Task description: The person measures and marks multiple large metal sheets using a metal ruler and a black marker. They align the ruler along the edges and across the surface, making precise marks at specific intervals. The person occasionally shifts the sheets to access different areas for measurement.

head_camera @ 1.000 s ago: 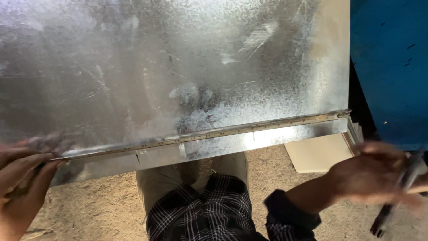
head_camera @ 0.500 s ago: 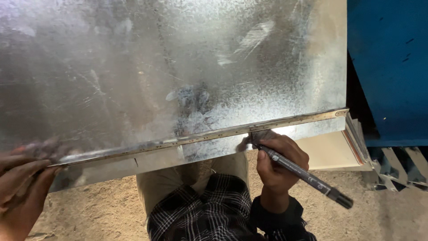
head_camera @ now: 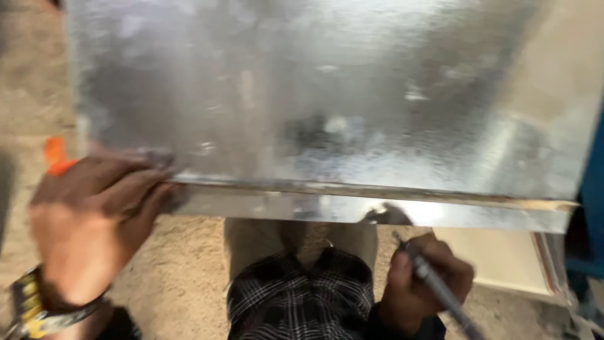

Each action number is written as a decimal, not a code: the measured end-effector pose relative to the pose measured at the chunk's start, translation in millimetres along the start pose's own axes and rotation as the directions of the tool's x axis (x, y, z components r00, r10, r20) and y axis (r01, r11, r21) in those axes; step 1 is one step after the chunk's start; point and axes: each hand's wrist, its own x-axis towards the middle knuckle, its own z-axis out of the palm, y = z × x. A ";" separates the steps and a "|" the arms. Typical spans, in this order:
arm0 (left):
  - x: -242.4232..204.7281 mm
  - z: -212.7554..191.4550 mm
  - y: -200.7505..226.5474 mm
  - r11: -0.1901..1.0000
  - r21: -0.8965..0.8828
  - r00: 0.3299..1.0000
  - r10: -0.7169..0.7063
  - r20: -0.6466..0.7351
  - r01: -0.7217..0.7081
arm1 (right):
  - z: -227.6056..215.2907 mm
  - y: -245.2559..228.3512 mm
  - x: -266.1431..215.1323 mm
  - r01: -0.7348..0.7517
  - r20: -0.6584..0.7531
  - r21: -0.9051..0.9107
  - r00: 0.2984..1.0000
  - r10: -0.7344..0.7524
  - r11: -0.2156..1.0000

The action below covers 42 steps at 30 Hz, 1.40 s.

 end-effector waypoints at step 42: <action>-4.4 -1.4 -20.3 0.992 -0.128 0.999 -0.007 0.035 0.011 | 126.2 -23.3 -26.1 0.189 0.422 -0.398 0.907 -0.004 0.898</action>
